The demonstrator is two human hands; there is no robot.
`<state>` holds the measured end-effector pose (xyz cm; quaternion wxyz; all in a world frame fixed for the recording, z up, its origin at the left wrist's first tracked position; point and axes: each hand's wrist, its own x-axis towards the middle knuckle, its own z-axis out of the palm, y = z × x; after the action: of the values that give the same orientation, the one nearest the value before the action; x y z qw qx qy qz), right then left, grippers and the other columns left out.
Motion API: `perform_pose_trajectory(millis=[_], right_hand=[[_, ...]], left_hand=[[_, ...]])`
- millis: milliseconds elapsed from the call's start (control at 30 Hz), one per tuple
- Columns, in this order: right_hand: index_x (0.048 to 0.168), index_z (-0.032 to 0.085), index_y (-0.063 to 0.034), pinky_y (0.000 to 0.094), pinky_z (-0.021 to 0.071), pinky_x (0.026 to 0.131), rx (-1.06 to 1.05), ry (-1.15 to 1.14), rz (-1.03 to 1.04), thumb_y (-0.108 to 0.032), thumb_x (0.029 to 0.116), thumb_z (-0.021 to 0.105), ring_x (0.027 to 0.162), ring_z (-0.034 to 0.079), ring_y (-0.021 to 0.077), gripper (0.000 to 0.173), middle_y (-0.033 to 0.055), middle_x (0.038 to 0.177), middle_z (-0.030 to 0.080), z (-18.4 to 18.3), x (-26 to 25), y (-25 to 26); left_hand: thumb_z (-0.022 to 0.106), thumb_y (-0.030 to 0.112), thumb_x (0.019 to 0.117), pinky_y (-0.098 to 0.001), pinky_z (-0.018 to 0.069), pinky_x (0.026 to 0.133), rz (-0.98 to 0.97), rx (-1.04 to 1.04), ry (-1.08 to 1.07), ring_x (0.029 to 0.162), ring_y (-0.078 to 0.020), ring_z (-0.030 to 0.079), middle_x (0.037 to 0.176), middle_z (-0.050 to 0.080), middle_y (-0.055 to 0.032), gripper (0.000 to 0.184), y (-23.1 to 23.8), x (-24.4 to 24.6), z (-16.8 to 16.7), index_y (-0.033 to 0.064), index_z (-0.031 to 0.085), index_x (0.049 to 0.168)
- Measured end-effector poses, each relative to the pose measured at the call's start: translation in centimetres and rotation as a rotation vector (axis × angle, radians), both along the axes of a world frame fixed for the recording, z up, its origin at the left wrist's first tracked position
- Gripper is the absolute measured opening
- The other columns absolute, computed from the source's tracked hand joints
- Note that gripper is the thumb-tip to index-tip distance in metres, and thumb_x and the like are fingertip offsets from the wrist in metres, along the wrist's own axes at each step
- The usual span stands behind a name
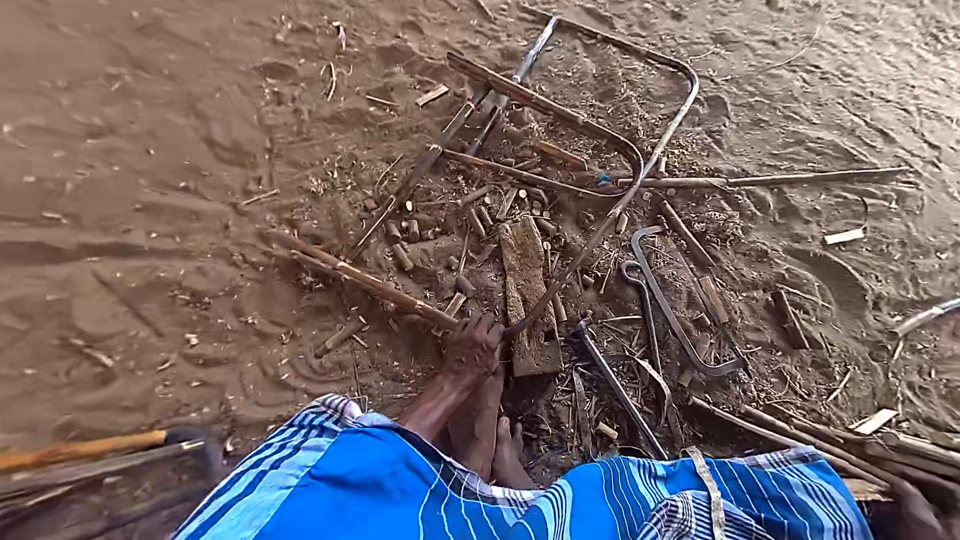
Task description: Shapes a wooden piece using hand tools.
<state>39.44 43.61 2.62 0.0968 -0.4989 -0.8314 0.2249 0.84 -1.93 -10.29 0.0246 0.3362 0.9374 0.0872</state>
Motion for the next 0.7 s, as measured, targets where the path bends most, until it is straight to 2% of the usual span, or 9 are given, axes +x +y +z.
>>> perform_pose_trajectory(millis=[33, 100, 167, 233, 300, 400, 467, 567, 700], right_hand=[[0.122, 0.06, 0.0077, 0.0368, 0.0596, 0.083, -0.082, 0.14, 0.07, -0.017, 0.0996, 0.056, 0.092, 0.069, 0.0166, 0.034, 0.015, 0.107, 0.068, 0.5, -3.6, -2.1], [0.123, 0.059, 0.0051, 0.0415, 0.0633, 0.076, -0.305, 0.328, 0.257, -0.013, 0.1001, 0.058, 0.084, 0.071, 0.0191, 0.029, 0.0135, 0.104, 0.069, -0.5, -10.7, -6.4], [0.121, 0.066, -0.0022, 0.0442, 0.0635, 0.077, -0.371, 0.29, 0.542, -0.007, 0.0993, 0.06, 0.085, 0.072, 0.0209, 0.023, 0.0108, 0.106, 0.071, -2.4, -17.5, -11.3], [0.123, 0.072, -0.0177, 0.0459, 0.0591, 0.079, -0.27, 0.1, 0.796, -0.005, 0.096, 0.062, 0.091, 0.067, 0.0213, 0.032, 0.0072, 0.111, 0.068, -3.5, -23.4, -16.8], [0.137, 0.065, -0.0223, 0.0542, 0.0582, 0.086, -0.228, -0.067, 0.919, -0.01, 0.0972, 0.064, 0.099, 0.07, 0.0296, 0.042, 0.0111, 0.117, 0.07, -3.8, -27.3, -21.9], [0.144, 0.05, -0.0134, 0.0574, 0.0574, 0.073, -0.348, -0.196, 0.886, -0.016, 0.0954, 0.069, 0.082, 0.071, 0.035, 0.053, 0.0149, 0.092, 0.072, -4.0, -29.5, -25.9], [0.142, 0.051, -0.0132, 0.0553, 0.0575, 0.07, -0.372, -0.205, 0.867, -0.017, 0.0948, 0.07, 0.076, 0.071, 0.0325, 0.051, 0.0131, 0.086, 0.073, -4.5, -29.3, -26.3], [0.142, 0.057, -0.0128, 0.0526, 0.0584, 0.073, -0.398, -0.129, 0.876, -0.015, 0.0969, 0.067, 0.077, 0.072, 0.0293, 0.046, 0.0114, 0.089, 0.075, -5.6, -28.0, -26.0], [0.141, 0.058, -0.0168, 0.0408, 0.063, 0.082, -0.441, -0.032, 0.804, -0.021, 0.1009, 0.064, 0.086, 0.074, 0.0142, 0.04, -0.0009, 0.107, 0.076, -7.0, -25.2, -23.7]], left_hand=[[0.072, 0.018, 0.0928, -0.0523, 0.0524, 0.1, 0.015, -0.012, -0.028, 0.112, -0.0356, 0.066, 0.114, 0.07, -0.0169, 0.021, 0.1, 0.0, 0.1, 0.0055, 0.074, 0.11], [0.076, 0.025, 0.0916, -0.0529, 0.0505, 0.105, 0.033, 0.007, -0.085, 0.119, -0.0373, 0.063, 0.123, 0.066, -0.0191, 0.037, 0.4, -0.2, 0.5, 0.0048, 0.07, 0.121], [0.08, 0.03, 0.0893, -0.0529, 0.0484, 0.109, 0.03, 0.182, -0.115, 0.124, -0.0368, 0.061, 0.13, 0.064, -0.0195, 0.051, 0.9, 0.4, 1.3, 0.0045, 0.065, 0.131], [0.079, 0.025, 0.0906, -0.0479, 0.0537, 0.104, -0.016, 0.408, -0.147, 0.119, -0.0308, 0.064, 0.127, 0.066, -0.0162, 0.046, 1.8, 1.8, 2.8, 0.0046, 0.066, 0.129], [0.076, 0.022, 0.0931, -0.0431, 0.0572, 0.101, -0.119, 0.506, -0.219, 0.116, -0.0268, 0.068, 0.125, 0.068, -0.0149, 0.039, 2.7, 3.4, 4.1, 0.0044, 0.068, 0.127], [0.071, 0.021, 0.096, -0.0366, 0.0616, 0.088, -0.165, 0.534, -0.3, 0.096, -0.0187, 0.074, 0.106, 0.074, -0.0085, 0.026, 2.7, 4.6, 4.1, 0.0068, 0.073, 0.118], [0.071, 0.02, 0.0964, -0.0377, 0.0624, 0.085, -0.122, 0.532, -0.349, 0.09, -0.0177, 0.074, 0.101, 0.076, -0.0067, 0.02, 2.3, 5.2, 3.8, 0.008, 0.075, 0.111], [0.07, 0.021, 0.097, -0.0403, 0.0623, 0.08, -0.113, 0.44, -0.418, 0.085, -0.0196, 0.073, 0.094, 0.074, -0.0066, 0.014, 2.3, 5.4, 4.3, 0.0102, 0.077, 0.104], [0.066, 0.009, 0.0978, -0.045, 0.0599, 0.09, -0.038, 0.457, -0.42, 0.098, -0.0247, 0.072, 0.106, 0.073, -0.01, 0.015, 2.8, 3.9, 3.9, 0.0115, 0.079, 0.105]])
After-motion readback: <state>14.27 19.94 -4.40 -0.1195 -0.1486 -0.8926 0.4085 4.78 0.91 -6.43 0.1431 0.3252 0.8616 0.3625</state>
